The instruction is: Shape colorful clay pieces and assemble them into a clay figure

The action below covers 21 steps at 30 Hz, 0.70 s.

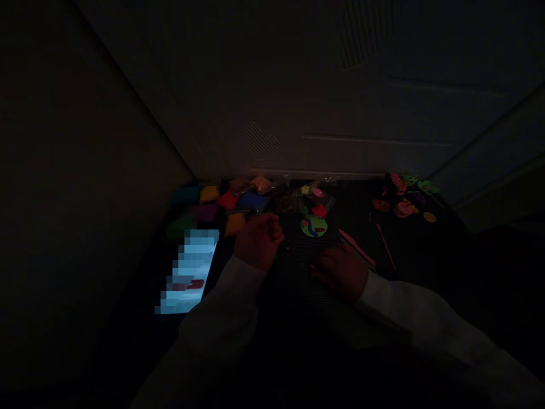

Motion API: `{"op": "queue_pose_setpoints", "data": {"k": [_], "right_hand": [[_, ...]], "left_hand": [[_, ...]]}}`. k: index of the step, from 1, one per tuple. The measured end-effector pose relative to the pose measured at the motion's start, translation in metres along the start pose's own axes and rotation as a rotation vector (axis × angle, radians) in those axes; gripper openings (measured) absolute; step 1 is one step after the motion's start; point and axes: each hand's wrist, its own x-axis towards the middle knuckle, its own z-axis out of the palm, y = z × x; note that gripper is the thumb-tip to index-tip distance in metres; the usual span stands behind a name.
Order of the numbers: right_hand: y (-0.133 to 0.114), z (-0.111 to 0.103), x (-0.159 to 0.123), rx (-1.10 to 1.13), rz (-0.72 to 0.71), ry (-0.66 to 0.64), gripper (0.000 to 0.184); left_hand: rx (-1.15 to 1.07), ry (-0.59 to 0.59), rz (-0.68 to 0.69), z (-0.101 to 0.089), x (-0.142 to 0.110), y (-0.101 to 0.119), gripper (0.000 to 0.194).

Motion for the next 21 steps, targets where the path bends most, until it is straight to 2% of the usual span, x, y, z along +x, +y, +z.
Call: {"op": "queue_pose_setpoints", "data": {"k": [3,5,7,10,12,14,17,21], "right_hand": [[0.003,-0.009,-0.004,0.044,-0.003,0.011,0.031],[0.007,-0.021,-0.009,0.163,0.009,0.051,0.031],[0.009,-0.034,-0.014,0.390,0.085,0.114,0.027],[0.007,-0.040,-0.024,0.916,0.325,0.238,0.024],[0.003,-0.032,-0.028,1.225,0.463,0.287,0.024],[-0.001,-0.016,-0.029,1.355,0.526,0.284,0.026],[-0.004,0.008,-0.027,1.219,0.504,0.291,0.028],[0.007,0.016,-0.019,0.738,0.330,0.293,0.025]], "left_hand": [[-0.010,0.007,0.010,0.000,0.000,0.000,0.012],[-0.013,0.011,0.012,0.000,0.001,0.000,0.012],[-0.008,0.006,0.005,0.000,0.001,0.001,0.012],[-0.004,0.000,0.004,0.000,0.000,0.001,0.014],[-0.004,0.002,0.007,0.000,0.000,0.001,0.014],[-0.005,0.002,0.006,0.000,0.000,0.001,0.015],[-0.005,-0.004,0.000,0.000,0.000,0.000,0.017],[0.002,-0.013,0.004,-0.002,0.000,-0.001,0.016]]}}
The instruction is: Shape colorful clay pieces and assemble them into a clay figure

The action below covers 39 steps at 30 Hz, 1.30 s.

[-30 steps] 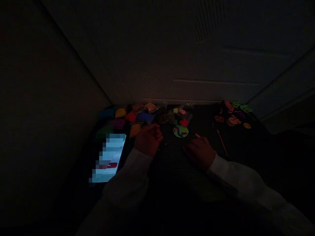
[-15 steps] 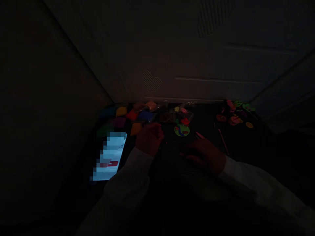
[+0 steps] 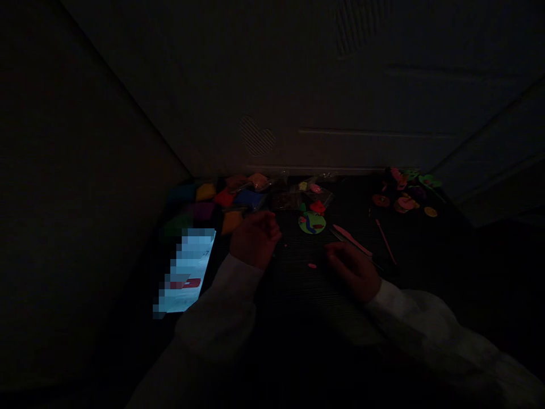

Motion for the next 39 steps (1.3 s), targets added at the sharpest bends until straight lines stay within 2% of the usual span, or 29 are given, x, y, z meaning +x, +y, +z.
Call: {"op": "queue_pose_setpoints", "data": {"k": [2,5,10,14,20,25,30,34,39], "right_hand": [[0.003,-0.007,0.008,-0.163,-0.124,0.017,0.023],[0.005,-0.017,0.016,-0.230,-0.222,-0.012,0.024],[-0.003,-0.019,0.009,-0.585,-0.495,-0.262,0.039],[-0.013,-0.017,0.000,-0.773,-0.434,-0.399,0.051],[-0.018,-0.016,-0.005,-0.782,-0.423,-0.503,0.055],[-0.018,-0.017,-0.001,-0.799,-0.364,-0.470,0.058],[-0.021,-0.017,-0.002,-0.765,-0.447,-0.536,0.060],[-0.020,-0.016,-0.002,-0.770,-0.383,-0.506,0.063],[-0.020,-0.010,-0.004,-0.775,-0.449,-0.525,0.063]], "left_hand": [[0.005,-0.003,0.008,-0.001,0.000,0.000,0.015],[0.006,-0.004,0.010,-0.001,0.001,0.000,0.015],[-0.004,0.005,0.001,0.000,0.000,0.001,0.015],[-0.005,-0.001,0.014,0.000,0.001,0.001,0.014],[-0.007,0.013,-0.006,-0.001,0.001,0.002,0.014],[-0.003,0.018,-0.017,-0.001,0.001,0.002,0.017],[-0.008,0.012,0.021,-0.001,0.003,0.001,0.015],[0.005,0.001,-0.005,-0.003,0.004,0.002,0.016],[-0.005,0.021,0.010,-0.003,0.003,0.003,0.017]]}}
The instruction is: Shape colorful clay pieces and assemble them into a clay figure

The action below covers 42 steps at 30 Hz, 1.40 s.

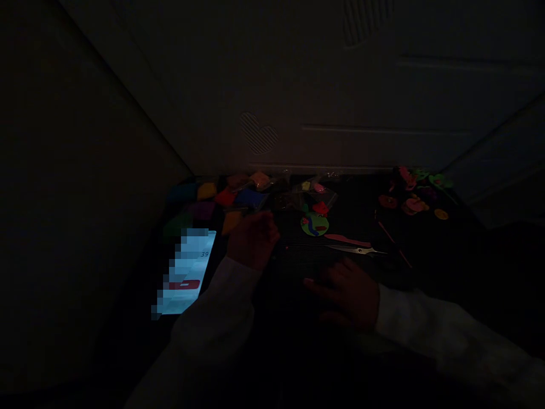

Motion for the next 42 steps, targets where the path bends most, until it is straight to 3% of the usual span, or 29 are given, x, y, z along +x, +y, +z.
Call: {"op": "queue_pose_setpoints", "data": {"k": [6,14,17,20,25,30,34,38,42], "right_hand": [[0.011,-0.004,0.007,0.020,0.054,-0.002,0.063],[0.022,0.007,0.012,0.007,-0.016,0.199,0.046],[0.021,0.006,0.011,-0.017,-0.054,0.173,0.048],[0.019,0.006,0.011,-0.036,-0.004,0.155,0.054],[0.018,0.011,0.009,-0.049,-0.064,0.257,0.054],[0.021,0.010,0.009,-0.027,0.042,0.216,0.061],[0.019,0.011,0.009,-0.033,-0.074,0.220,0.056],[0.020,0.012,0.009,-0.031,0.045,0.197,0.061],[0.021,0.010,0.008,-0.058,-0.068,0.183,0.058]], "left_hand": [[0.016,0.027,0.008,0.001,-0.001,0.002,0.018],[0.077,0.127,-0.036,0.006,-0.003,0.008,0.029],[0.105,0.140,-0.016,0.005,-0.003,0.009,0.033],[0.129,0.154,-0.023,0.004,-0.003,0.010,0.033],[0.140,0.136,-0.002,0.003,-0.003,0.010,0.031],[0.161,0.183,-0.008,0.004,-0.003,0.009,0.033],[0.152,0.134,-0.001,0.002,-0.003,0.009,0.031],[0.141,0.115,-0.017,0.002,-0.003,0.009,0.032],[0.143,0.134,-0.018,0.003,-0.003,0.009,0.033]]}}
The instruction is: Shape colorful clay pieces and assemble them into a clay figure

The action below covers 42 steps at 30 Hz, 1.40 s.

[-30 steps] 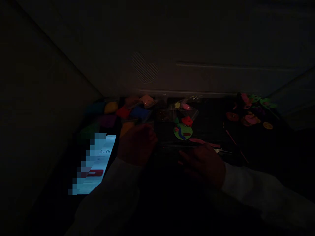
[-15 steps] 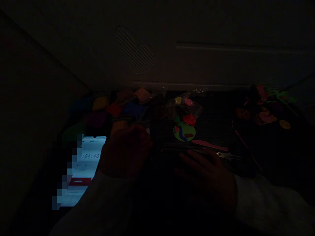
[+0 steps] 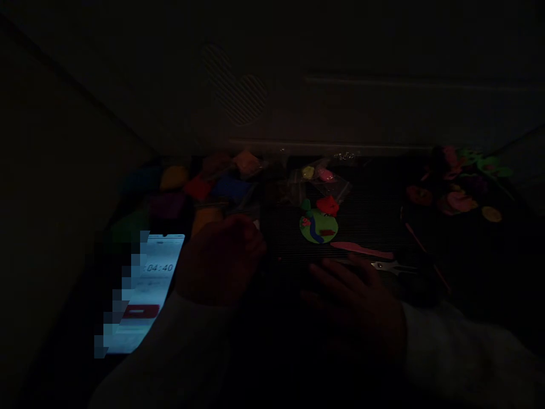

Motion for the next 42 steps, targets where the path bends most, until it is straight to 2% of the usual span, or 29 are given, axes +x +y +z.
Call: {"op": "queue_pose_setpoints", "data": {"k": [1,5,9,12,14,18,22,26,31,35,39,42], "right_hand": [[0.0000,-0.0007,0.0000,-0.002,-0.009,-0.010,0.057],[-0.0011,-0.0012,-0.0001,0.003,0.113,-0.008,0.061],[-0.0017,-0.0020,-0.0001,0.000,-0.022,-0.002,0.058],[-0.0006,-0.0041,0.0008,0.004,0.065,-0.046,0.060],[-0.0012,-0.0036,0.0009,0.017,0.100,-0.024,0.062],[-0.0045,-0.0007,0.0000,0.034,-0.002,0.014,0.057],[-0.0040,-0.0011,-0.0001,0.019,0.113,-0.042,0.062],[-0.0028,-0.0006,-0.0004,0.003,-0.024,-0.004,0.060],[-0.0021,0.0008,-0.0006,0.015,0.132,-0.011,0.063],[-0.0061,0.0033,-0.0017,0.036,0.035,-0.003,0.061],[-0.0052,0.0018,0.0022,0.046,0.131,-0.020,0.063],[-0.0016,-0.0018,0.0042,0.039,0.149,-0.019,0.063]], "left_hand": [[0.002,0.007,-0.001,0.0003,-0.0002,-0.0001,0.033],[0.008,-0.006,0.000,0.0008,-0.0012,-0.0010,0.032],[0.011,-0.027,0.012,0.0005,-0.0015,-0.0016,0.031],[0.012,-0.015,0.001,0.0004,-0.0007,-0.0014,0.031],[0.012,-0.013,0.005,0.0003,-0.0001,-0.0014,0.032],[0.003,-0.040,-0.002,0.0000,0.0000,-0.0019,0.031],[-0.001,-0.028,-0.009,0.0002,-0.0009,-0.0025,0.031],[-0.002,-0.002,-0.011,0.0012,-0.0012,-0.0029,0.032],[0.001,-0.006,-0.011,0.0025,-0.0020,-0.0033,0.031],[0.001,-0.009,-0.040,0.0026,-0.0021,-0.0041,0.031],[-0.013,-0.003,-0.051,0.0025,-0.0017,-0.0046,0.031],[-0.010,0.009,-0.060,0.0031,-0.0014,-0.0041,0.031]]}}
